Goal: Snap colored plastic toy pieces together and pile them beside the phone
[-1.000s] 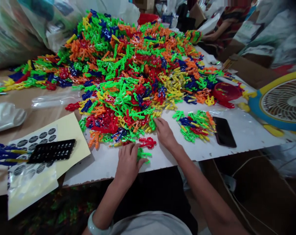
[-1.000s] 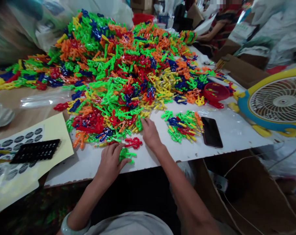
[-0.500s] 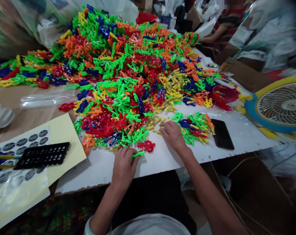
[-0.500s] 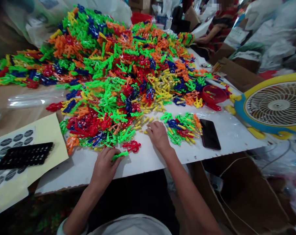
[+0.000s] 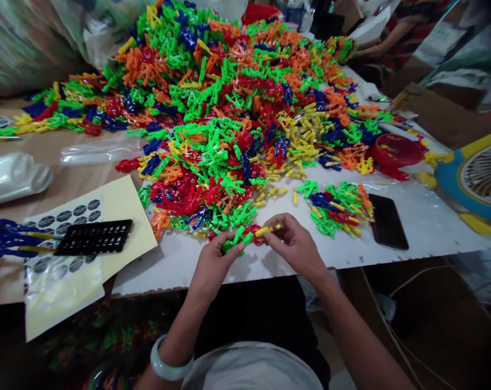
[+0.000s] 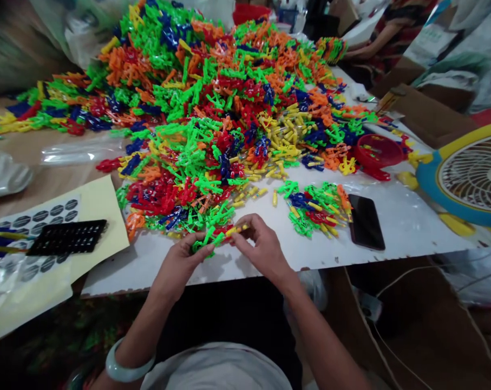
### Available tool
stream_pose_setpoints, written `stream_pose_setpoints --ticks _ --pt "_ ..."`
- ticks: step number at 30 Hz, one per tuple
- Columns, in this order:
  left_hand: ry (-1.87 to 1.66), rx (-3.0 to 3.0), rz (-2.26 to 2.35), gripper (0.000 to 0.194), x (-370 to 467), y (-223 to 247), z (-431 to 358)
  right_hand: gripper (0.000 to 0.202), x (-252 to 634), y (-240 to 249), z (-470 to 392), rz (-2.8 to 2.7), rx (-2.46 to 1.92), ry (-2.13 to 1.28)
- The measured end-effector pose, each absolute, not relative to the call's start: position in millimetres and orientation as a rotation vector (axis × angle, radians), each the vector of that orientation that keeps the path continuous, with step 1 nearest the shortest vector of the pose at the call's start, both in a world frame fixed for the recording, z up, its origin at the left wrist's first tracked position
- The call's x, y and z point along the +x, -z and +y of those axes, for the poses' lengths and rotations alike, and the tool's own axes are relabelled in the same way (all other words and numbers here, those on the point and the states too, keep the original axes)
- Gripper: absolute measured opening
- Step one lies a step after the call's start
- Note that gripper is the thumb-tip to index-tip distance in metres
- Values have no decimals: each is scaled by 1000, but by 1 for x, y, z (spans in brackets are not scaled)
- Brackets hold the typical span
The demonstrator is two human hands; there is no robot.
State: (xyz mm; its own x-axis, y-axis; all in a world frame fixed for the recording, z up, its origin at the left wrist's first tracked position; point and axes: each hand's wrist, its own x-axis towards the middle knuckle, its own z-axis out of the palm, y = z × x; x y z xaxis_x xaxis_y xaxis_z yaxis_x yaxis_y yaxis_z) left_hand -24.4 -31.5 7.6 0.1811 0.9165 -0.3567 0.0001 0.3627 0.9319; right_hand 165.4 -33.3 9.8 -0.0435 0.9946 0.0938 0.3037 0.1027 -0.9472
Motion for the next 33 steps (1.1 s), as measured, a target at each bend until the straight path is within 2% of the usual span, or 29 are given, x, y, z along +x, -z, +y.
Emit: stream_pose_setpoints --ticks 3,14,20,24,33 --pt "-812 951 1149 30 -20 -8 -33 18 151 -8 -45 -1455 -1236 -1054" --pt "-834 1032 1261 31 -15 -4 -37 19 152 2 -51 -1692 -1217 -641" --pt "-877 1098 1320 29 -15 2 -38 28 152 7 -52 -1737 -1179 -494" --pt "-871 1226 1312 29 -16 4 -38 27 154 7 -50 -1841 -1170 -428" --pt "-669 1249 1175 23 -32 -10 -37 15 172 5 -39 -1668 -1182 -960"
